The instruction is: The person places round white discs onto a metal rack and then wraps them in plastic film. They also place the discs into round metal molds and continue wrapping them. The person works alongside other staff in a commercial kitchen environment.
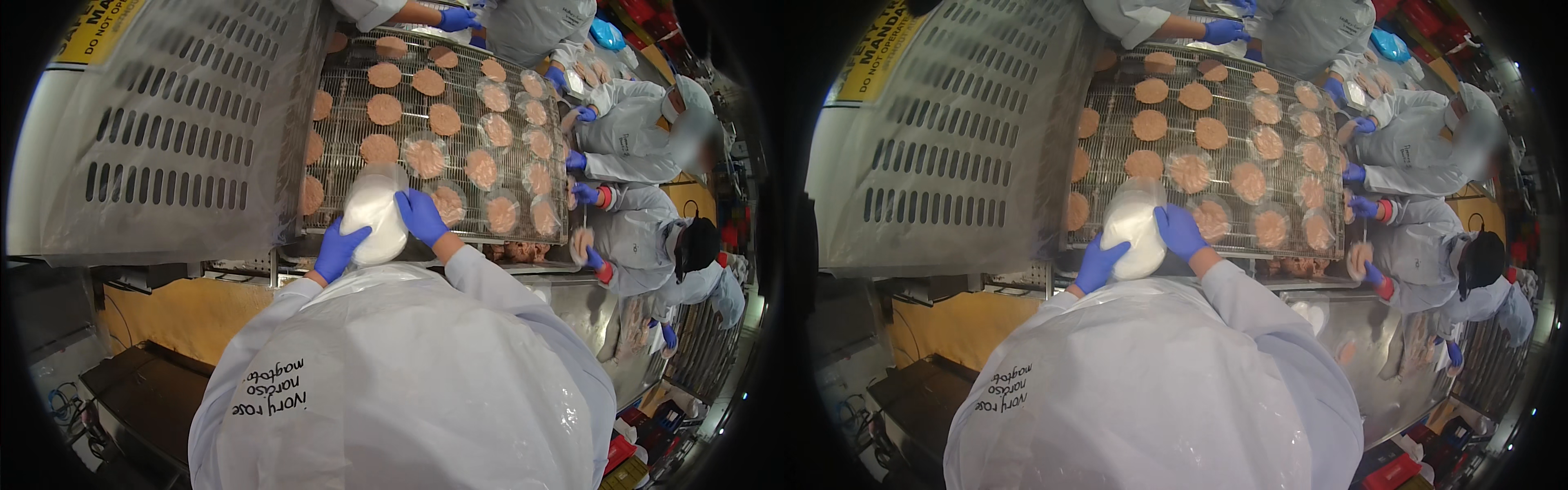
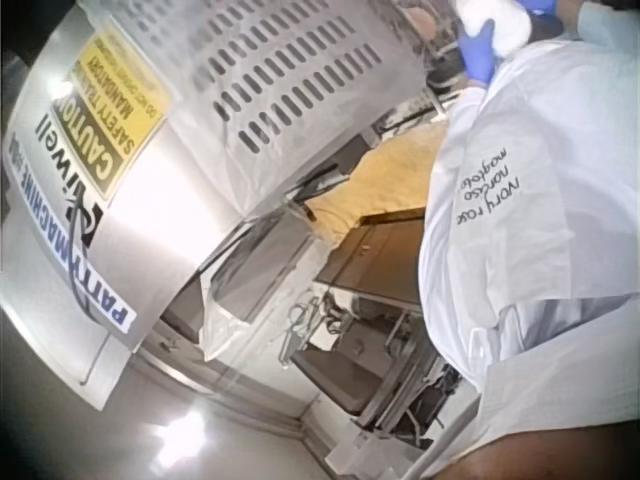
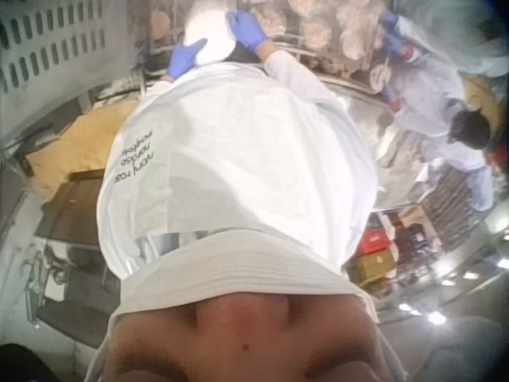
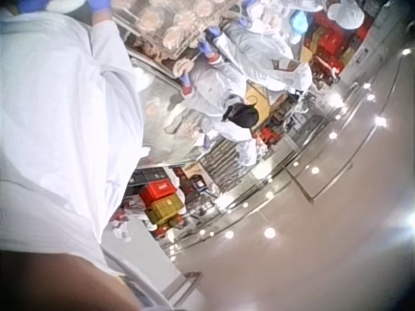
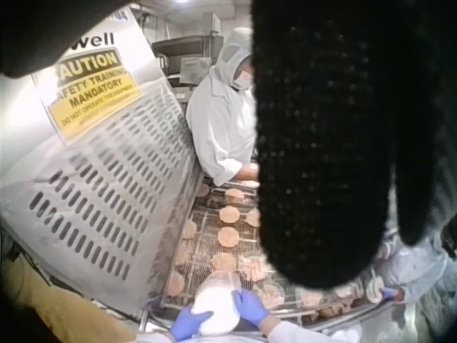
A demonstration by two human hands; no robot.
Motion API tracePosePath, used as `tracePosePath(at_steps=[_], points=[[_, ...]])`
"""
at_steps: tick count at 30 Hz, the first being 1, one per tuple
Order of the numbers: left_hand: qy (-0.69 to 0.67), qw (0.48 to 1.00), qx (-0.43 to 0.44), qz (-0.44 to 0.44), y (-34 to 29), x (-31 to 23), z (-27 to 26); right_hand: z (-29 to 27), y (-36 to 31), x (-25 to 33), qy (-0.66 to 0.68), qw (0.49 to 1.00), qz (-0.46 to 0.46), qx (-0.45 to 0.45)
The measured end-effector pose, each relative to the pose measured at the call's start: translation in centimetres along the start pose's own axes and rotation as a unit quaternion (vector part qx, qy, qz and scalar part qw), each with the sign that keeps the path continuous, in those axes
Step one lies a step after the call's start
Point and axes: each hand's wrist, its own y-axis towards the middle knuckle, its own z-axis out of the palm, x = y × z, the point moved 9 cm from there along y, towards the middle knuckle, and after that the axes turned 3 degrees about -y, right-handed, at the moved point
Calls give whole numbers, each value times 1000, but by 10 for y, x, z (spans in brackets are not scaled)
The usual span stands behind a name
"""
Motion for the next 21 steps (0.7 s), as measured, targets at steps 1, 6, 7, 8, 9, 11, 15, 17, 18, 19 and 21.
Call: tracePosePath(at_steps=[1,6,7,8,9,11,15,17,18,19,21], points=[[-15,1000,-21,2,3,1,-12,7,15,-2,-4,999,-32,-34],[-116,988,-99,-17,-15,21,-67,5,80,5,-59,997,3,46],[-110,987,-114,-21,-18,27,-78,-8,91,13,-123,991,51,32],[-82,989,-122,-12,-19,24,-84,-18,103,15,-185,978,98,13],[-55,990,-127,-6,-20,23,-86,-23,117,20,-75,995,30,-52],[-45,991,-124,-7,-15,26,-94,-12,124,8,18,985,-93,-144],[-75,991,-112,-12,-12,17,-88,64,99,-11,-300,927,-205,-97],[-42,990,-131,-8,-15,18,-95,55,87,-11,-224,965,-12,140],[-65,990,-123,-12,-16,20,-96,52,59,-13,-178,947,94,252],[-88,990,-109,-17,-12,23,-97,53,45,-19,-209,960,16,185],[-58,994,-87,-13,-4,24,-97,65,13,-38,-273,950,-144,49]])
